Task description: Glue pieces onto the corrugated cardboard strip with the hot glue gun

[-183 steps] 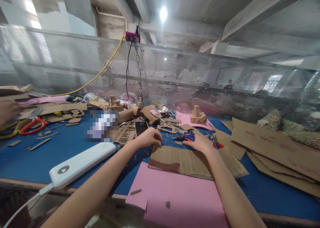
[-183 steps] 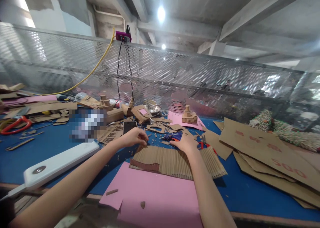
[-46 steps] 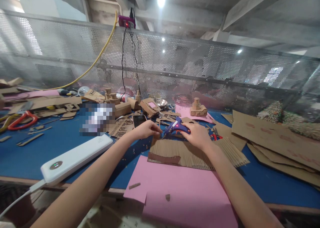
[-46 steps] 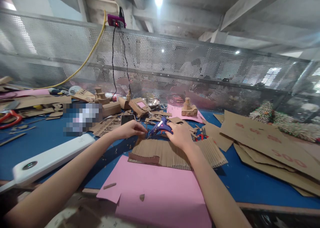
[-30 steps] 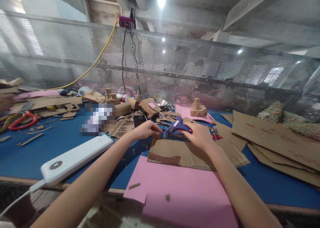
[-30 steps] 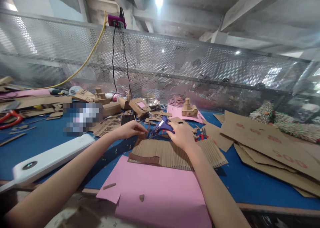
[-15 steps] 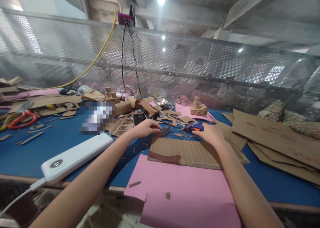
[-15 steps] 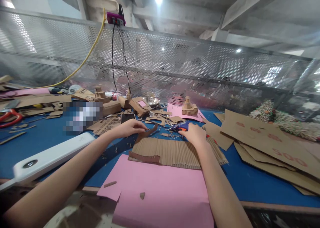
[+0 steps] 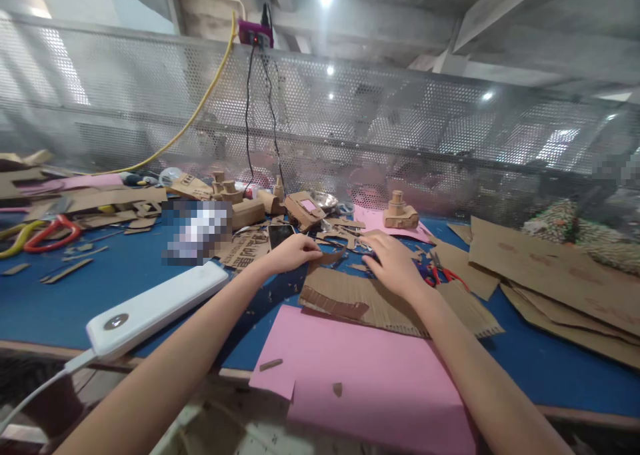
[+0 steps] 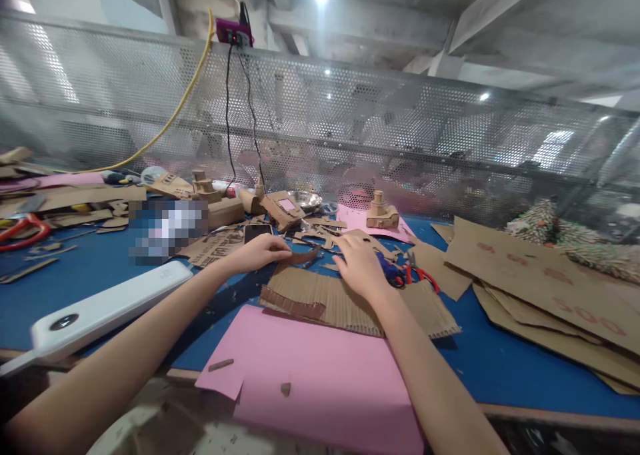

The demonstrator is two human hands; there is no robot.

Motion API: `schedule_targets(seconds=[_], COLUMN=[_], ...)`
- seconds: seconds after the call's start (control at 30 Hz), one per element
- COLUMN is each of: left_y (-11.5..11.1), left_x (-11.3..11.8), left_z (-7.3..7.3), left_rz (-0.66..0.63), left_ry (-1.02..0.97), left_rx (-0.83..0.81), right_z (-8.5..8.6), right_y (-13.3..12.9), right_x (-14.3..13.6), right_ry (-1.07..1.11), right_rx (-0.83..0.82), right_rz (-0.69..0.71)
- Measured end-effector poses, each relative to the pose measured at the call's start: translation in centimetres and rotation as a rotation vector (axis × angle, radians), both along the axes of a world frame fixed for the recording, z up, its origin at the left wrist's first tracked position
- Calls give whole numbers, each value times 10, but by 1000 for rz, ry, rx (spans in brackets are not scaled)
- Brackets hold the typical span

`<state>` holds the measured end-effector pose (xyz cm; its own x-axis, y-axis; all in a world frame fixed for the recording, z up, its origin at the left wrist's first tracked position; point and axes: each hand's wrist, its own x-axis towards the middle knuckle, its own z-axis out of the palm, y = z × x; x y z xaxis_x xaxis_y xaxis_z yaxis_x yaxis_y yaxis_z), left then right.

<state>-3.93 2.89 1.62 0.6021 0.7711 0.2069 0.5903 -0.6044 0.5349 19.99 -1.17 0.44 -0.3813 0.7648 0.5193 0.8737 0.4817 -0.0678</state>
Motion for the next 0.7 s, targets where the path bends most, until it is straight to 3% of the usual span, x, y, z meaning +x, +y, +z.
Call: schedule_targets(seconds=[0.2, 0.4, 0.53, 0.7], left_y=[3, 9, 11, 18], left_x=[-1, -10, -12, -12], left_z=[0, -8, -11, -8], left_rz=[105, 484, 533, 506], left_ry=[-40, 37, 97, -70], left_rx=[11, 325, 449, 185], right_z=[-3, -11, -13, -11], right_y=[-8, -9, -10, -13], right_x=[-21, -24, -27, -28], right_ry=[26, -67, -124, -124], right_rx=[-15, -106, -155, -188], right_rz=[165, 171, 127, 105])
